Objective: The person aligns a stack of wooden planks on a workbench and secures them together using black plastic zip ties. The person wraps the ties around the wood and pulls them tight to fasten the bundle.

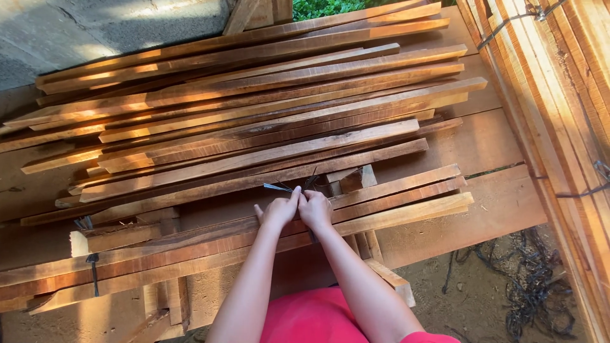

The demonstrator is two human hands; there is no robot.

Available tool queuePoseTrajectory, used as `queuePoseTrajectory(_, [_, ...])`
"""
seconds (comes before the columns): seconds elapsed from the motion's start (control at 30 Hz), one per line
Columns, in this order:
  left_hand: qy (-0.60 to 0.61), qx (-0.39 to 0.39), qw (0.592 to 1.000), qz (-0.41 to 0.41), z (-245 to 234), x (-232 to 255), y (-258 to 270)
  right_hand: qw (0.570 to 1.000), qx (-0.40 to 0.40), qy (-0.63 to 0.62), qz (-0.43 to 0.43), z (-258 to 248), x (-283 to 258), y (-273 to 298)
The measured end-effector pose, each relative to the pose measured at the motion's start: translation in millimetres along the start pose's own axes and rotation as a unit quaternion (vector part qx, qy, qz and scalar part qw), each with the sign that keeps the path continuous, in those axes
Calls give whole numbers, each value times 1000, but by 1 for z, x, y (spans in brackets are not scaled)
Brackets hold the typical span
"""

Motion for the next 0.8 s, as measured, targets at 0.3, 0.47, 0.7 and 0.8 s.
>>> queuePoseTrajectory(0.3, [205,91,974,9,24,-13,-58,1000,-7,23,-8,-4,0,3])
queuePoseTrajectory(0.47, [197,105,975,7,19,-12,-47,998,5,-2,-55,-5,7,23])
queuePoseTrajectory(0.7, [180,118,975,55,1,-7,-7,994,16,-61,-90,-6,15,24])
queuePoseTrajectory(0.8, [202,147,959,132,13,-20,-27,994,2,-57,-89,-12,5,30])
Point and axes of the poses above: each hand's wrist, its own y-axis away from the middle knuckle, its own z-axis out of the palm, x = y × z, the point moved 3 cm from there along -y, towards the middle knuckle, and after that the axes turned 8 degrees about -y, right-handed, at the moved point
